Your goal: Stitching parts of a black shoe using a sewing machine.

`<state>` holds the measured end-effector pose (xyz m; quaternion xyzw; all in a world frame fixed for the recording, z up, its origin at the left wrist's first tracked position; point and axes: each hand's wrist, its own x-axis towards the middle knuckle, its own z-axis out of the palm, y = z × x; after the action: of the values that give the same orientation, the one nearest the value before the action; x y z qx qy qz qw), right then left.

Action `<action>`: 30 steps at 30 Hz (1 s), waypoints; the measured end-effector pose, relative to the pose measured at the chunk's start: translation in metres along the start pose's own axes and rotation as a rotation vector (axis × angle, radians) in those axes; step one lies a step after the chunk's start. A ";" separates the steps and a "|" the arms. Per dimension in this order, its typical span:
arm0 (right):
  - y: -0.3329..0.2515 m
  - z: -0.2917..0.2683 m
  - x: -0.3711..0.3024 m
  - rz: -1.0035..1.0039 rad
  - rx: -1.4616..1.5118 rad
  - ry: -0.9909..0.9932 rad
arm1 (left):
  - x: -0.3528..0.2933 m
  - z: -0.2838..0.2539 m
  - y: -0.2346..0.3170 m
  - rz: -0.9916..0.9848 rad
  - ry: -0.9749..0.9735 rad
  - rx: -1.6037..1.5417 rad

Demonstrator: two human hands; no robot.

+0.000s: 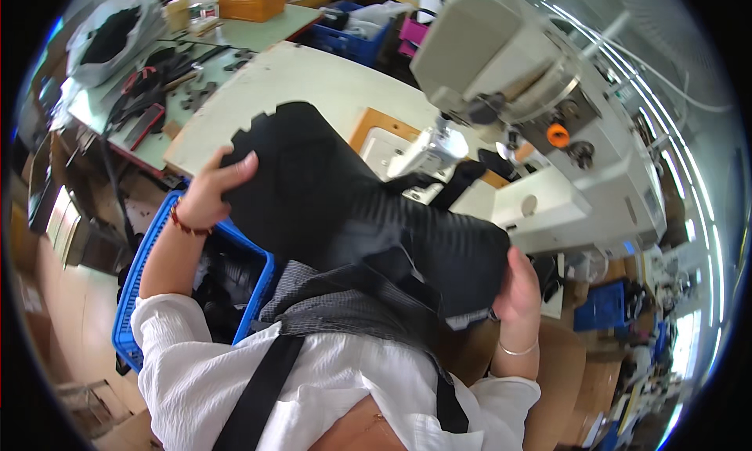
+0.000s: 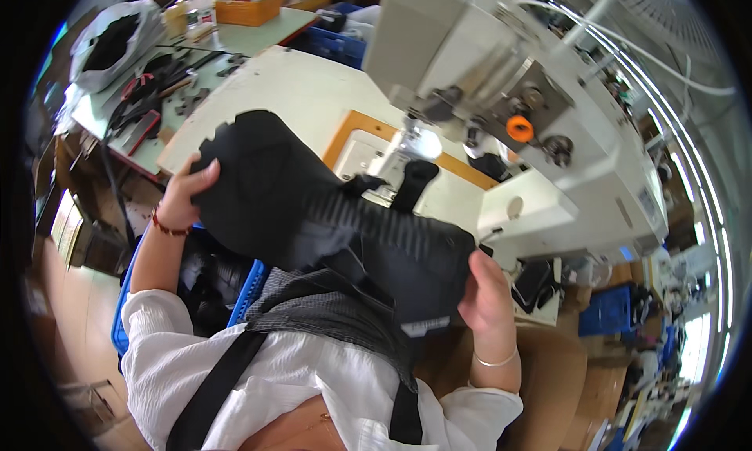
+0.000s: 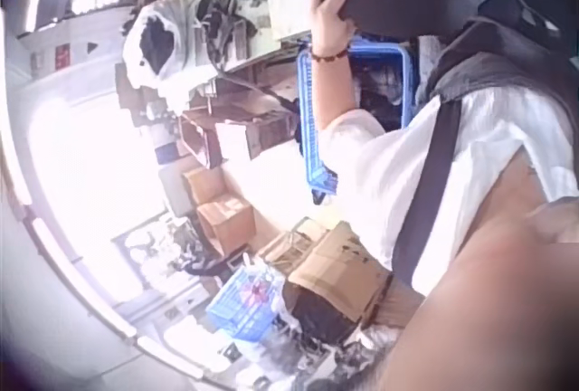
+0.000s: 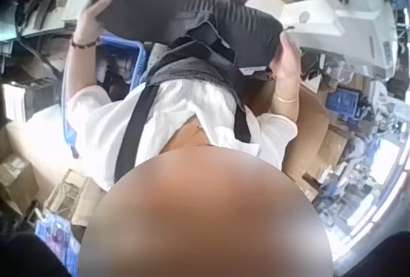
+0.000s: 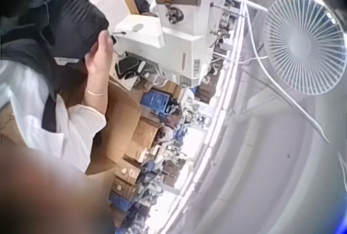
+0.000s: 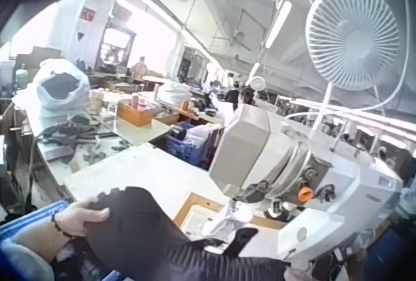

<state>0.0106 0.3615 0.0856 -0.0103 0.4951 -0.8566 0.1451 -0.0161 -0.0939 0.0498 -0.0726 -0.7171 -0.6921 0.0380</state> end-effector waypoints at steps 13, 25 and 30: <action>0.050 0.059 0.181 0.188 0.187 -0.514 | 0.036 -0.078 0.036 -0.191 0.196 -0.611; 0.055 -0.003 0.164 -0.102 -0.819 -0.387 | 0.235 -0.090 0.022 -0.404 0.034 -0.540; 0.035 -0.057 0.156 -0.147 -0.884 -0.038 | 0.241 0.009 -0.004 0.428 0.379 0.892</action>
<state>-0.1397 0.3529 0.0071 -0.1221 0.8087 -0.5706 0.0744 -0.2541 -0.0725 0.0833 -0.0677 -0.8916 -0.2975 0.3346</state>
